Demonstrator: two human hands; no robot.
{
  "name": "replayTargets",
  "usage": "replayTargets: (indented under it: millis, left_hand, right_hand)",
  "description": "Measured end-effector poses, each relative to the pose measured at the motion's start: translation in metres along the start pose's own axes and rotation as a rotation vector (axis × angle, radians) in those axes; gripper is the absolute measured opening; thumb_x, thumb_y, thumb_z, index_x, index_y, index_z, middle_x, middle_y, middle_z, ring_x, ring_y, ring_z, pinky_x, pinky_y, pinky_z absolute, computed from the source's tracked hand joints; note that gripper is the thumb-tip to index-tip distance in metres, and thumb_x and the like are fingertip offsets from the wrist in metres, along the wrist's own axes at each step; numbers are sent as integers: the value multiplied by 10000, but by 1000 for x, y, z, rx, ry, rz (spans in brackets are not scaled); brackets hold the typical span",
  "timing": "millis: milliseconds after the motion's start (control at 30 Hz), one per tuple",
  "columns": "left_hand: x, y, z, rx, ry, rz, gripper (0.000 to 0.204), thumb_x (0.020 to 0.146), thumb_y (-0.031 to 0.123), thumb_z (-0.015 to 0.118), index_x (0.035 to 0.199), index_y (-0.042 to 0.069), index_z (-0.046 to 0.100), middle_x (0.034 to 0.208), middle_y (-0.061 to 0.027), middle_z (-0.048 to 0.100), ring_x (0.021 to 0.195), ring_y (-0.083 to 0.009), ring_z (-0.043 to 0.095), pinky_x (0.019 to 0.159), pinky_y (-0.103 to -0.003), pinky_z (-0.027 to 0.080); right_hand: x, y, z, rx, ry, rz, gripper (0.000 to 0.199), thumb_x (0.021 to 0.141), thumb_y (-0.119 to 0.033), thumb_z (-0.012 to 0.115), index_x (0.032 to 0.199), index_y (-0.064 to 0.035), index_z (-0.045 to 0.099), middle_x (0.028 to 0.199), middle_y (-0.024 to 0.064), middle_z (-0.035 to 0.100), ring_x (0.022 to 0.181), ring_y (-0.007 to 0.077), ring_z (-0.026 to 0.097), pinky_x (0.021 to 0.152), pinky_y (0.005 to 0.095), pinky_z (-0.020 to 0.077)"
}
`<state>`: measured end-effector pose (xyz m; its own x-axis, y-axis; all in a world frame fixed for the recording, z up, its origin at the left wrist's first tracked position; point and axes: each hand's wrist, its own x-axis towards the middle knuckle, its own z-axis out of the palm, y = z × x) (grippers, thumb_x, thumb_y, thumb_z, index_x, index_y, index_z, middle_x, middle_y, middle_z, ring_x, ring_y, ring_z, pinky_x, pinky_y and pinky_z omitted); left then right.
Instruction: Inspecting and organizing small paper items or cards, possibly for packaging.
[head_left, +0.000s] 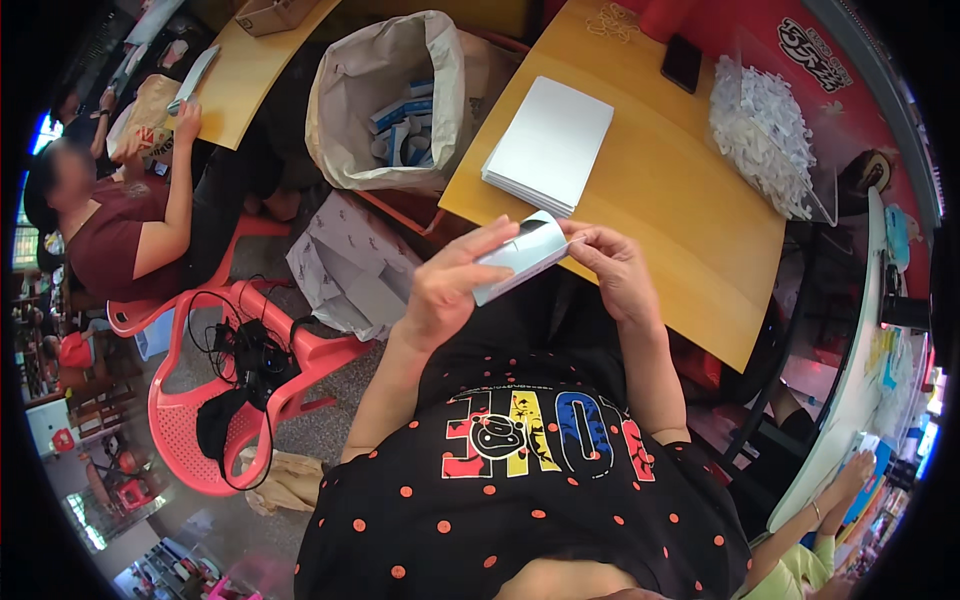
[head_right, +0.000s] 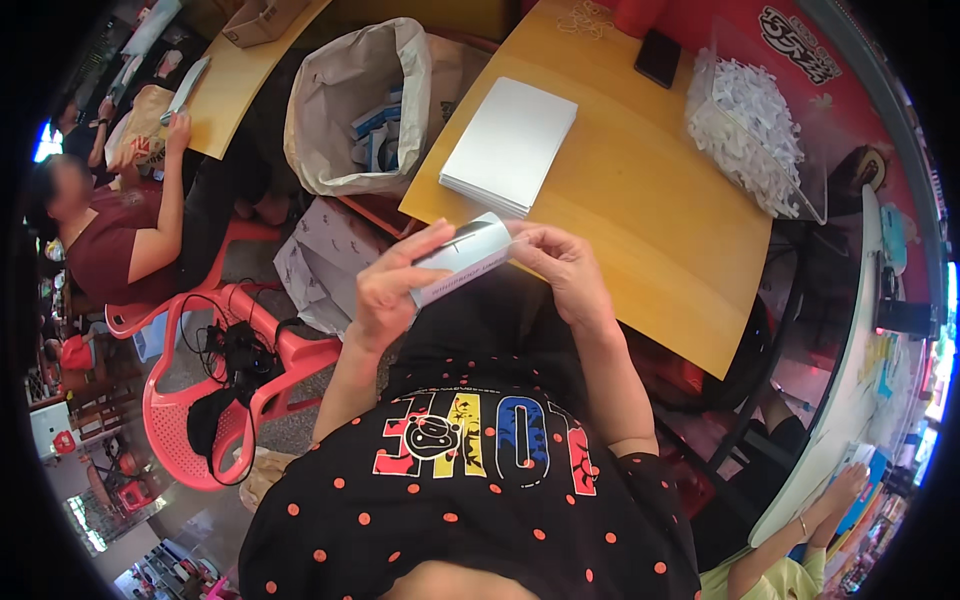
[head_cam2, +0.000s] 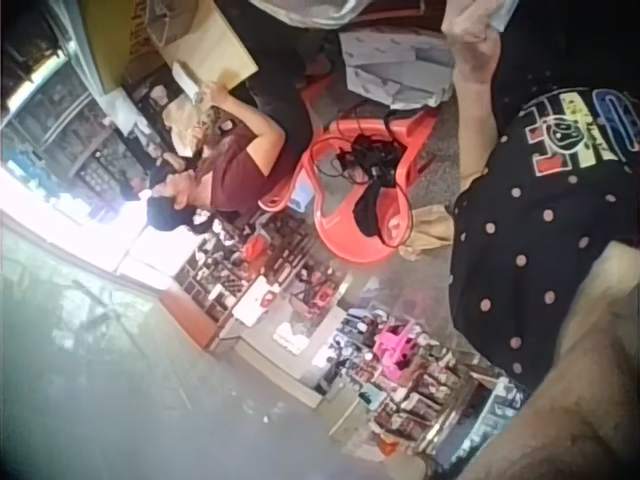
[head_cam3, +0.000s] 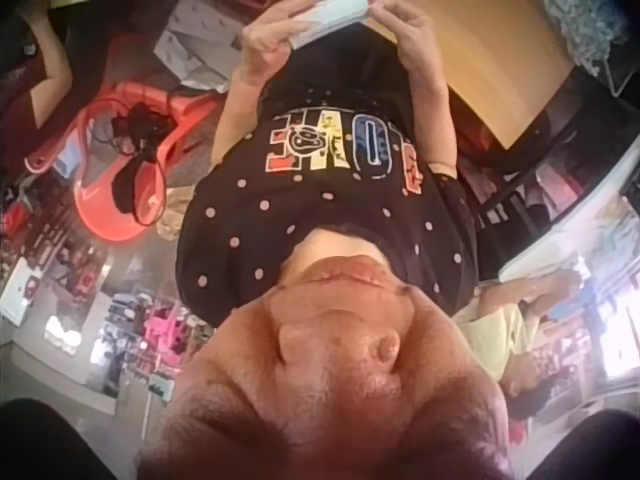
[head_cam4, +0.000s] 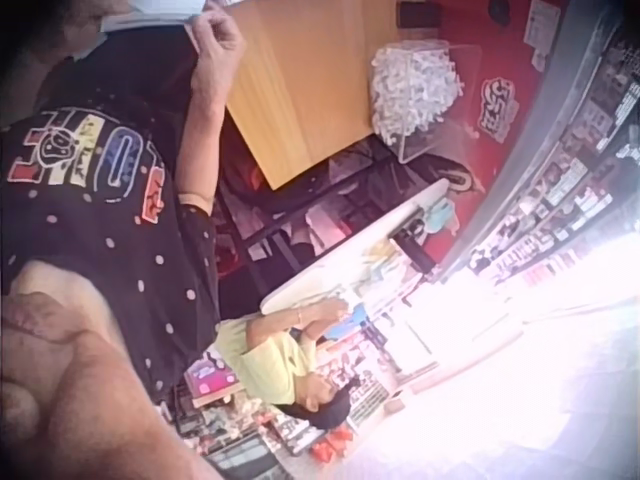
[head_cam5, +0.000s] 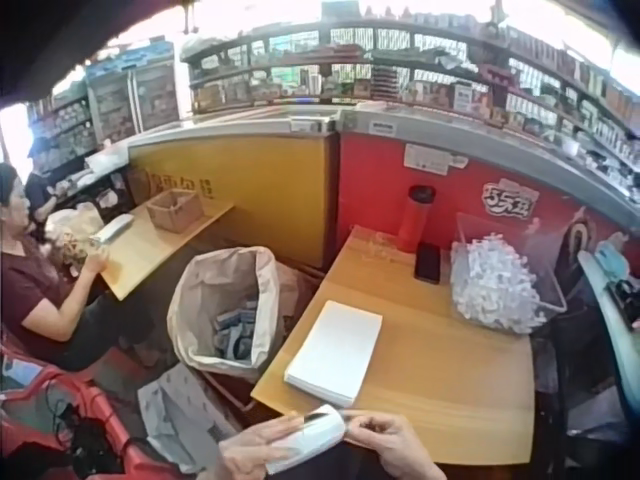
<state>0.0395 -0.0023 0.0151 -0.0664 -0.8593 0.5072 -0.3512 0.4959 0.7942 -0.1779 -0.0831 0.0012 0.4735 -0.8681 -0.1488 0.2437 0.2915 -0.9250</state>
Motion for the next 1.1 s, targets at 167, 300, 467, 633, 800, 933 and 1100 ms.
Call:
replayTargets:
  millis: [167, 300, 467, 633, 800, 933, 1100]
  left_hand:
    - [2, 13, 5, 221, -32, -23, 289, 727, -125, 550, 968, -27, 674, 1252, -166, 567, 1196, -315, 521, 980, -356, 427]
    - [-18, 8, 10, -138, 343, -547, 262, 871, -60, 513, 1111, -27, 613, 1161, -121, 600, 973, -165, 636, 699, -237, 512]
    - [-14, 14, 2, -1038, 183, -965, 233, 890, 35, 566, 1095, -72, 598, 990, -164, 653, 706, -207, 691, 416, -196, 455]
    - [-21, 5, 11, -1069, 163, -949, 283, 892, 29, 539, 1152, -82, 557, 1032, -200, 643, 811, -265, 692, 533, -224, 543]
    - [-16, 6, 18, -1116, 213, -836, 347, 908, 38, 382, 1190, -119, 508, 1098, -246, 615, 967, -321, 652, 837, -357, 551]
    - [-16, 10, 22, -1031, 285, -781, 285, 913, 33, 465, 1157, -85, 554, 1055, -214, 640, 924, -288, 667, 784, -339, 569]
    - [-17, 9, 30, -820, 359, -795, 222, 872, 41, 628, 1073, -53, 629, 970, -160, 675, 856, -223, 683, 744, -290, 573]
  right_hand:
    - [2, 16, -4, -16, 115, -71, 78, 836, -46, 667, 867, 26, 665, 872, 53, 665, 772, 95, 601, 745, 222, 473]
    - [-1, 1, -2, -191, 228, -249, 60, 826, -3, 670, 871, 36, 666, 868, 48, 662, 760, 85, 598, 708, 210, 473]
    - [-4, -5, 0, -342, 142, -259, 62, 808, 8, 684, 863, 36, 676, 862, 48, 658, 750, 89, 598, 683, 200, 470]
    - [-5, -3, 1, -96, 162, -199, 53, 793, 21, 686, 841, 37, 674, 840, 78, 668, 745, 105, 611, 692, 213, 490]
    - [-4, -1, -2, -79, 158, -172, 55, 780, 9, 705, 806, 29, 660, 816, 92, 671, 732, 110, 615, 690, 227, 499]
    - [-2, 0, -2, -92, 142, -147, 82, 766, 7, 719, 764, 10, 637, 800, 84, 669, 706, 101, 610, 673, 220, 493]
    - [1, 0, -4, -81, 131, -106, 123, 747, 16, 732, 773, -9, 615, 794, 70, 668, 689, 86, 606, 666, 208, 487]
